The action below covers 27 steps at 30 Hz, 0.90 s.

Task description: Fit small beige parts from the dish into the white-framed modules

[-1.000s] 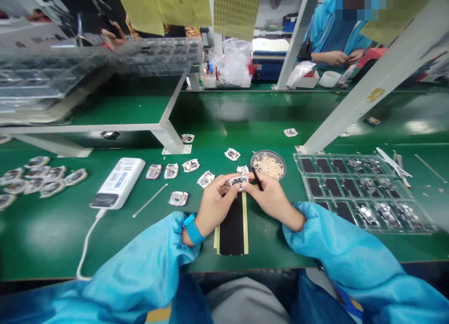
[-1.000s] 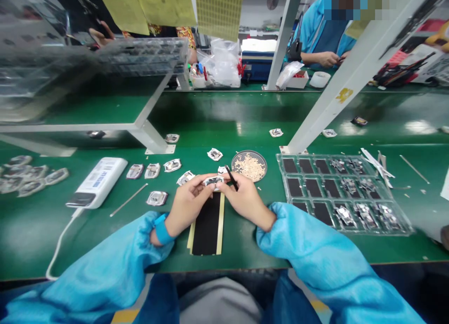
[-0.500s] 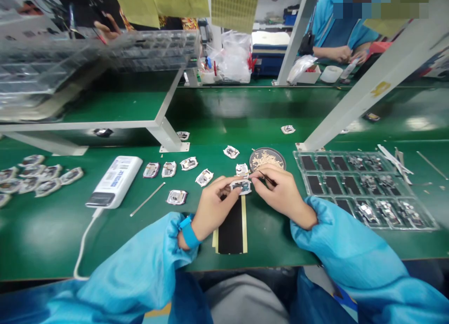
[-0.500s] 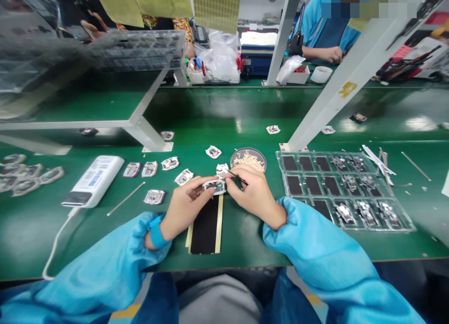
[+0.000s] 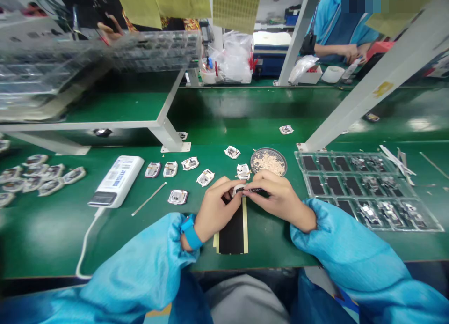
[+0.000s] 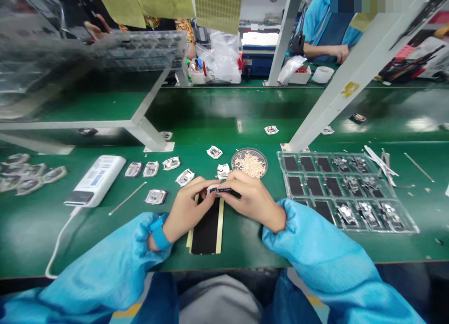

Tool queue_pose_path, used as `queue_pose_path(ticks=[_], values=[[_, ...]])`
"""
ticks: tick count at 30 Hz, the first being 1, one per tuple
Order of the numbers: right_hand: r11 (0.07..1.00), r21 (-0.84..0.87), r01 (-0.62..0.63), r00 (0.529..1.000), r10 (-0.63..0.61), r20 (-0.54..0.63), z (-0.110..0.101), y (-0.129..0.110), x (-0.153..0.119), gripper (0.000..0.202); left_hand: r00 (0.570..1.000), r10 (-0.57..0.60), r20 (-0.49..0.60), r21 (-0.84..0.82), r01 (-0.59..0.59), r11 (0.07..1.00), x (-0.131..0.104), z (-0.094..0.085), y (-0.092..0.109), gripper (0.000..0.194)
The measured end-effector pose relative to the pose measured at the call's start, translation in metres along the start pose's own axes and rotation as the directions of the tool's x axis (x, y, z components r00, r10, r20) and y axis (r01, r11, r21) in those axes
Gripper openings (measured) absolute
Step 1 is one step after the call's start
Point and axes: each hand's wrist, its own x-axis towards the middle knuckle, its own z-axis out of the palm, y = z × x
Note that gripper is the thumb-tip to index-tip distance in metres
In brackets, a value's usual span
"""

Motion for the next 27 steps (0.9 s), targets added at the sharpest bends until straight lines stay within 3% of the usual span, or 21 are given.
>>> queue_pose_path(ticks=[3,6,9,13,18,23,27], values=[[0.996,-0.084,0.015,0.998,-0.010,0.060,-0.001,-0.002,-0.001,0.017,1.000,0.001,-0.003,0.006,-0.001,1.000,0.000,0.000,-0.001,0.027],[0.979,-0.200,-0.045,0.988,0.073,0.135,0.001,-0.008,-0.002,0.016,1.000,0.008,-0.018,0.018,-0.008,1.000,0.000,0.001,-0.002,0.027],[0.973,-0.206,-0.105,0.976,0.140,0.166,0.004,-0.012,-0.002,0.013,1.000,-0.002,-0.031,0.006,0.003,1.000,0.001,0.002,-0.003,0.026],[0.968,-0.188,-0.164,0.984,0.174,0.034,-0.006,-0.001,0.001,0.008,0.996,-0.084,-0.011,-0.062,0.084,0.995,0.002,0.001,-0.003,0.025],[0.845,-0.386,-0.371,0.929,0.335,-0.159,-0.029,0.021,0.004,0.016,0.989,-0.150,0.011,-0.115,0.150,0.982,0.001,-0.002,-0.001,0.025],[0.904,-0.248,-0.348,0.923,0.284,-0.260,-0.030,0.024,0.005,0.012,0.976,-0.219,0.018,-0.151,0.219,0.964,0.000,-0.001,-0.001,0.030],[0.931,-0.170,-0.322,0.933,0.282,-0.221,-0.022,0.018,0.005,0.011,0.980,-0.199,-0.015,-0.146,0.194,0.970,0.002,-0.001,0.000,0.024]])
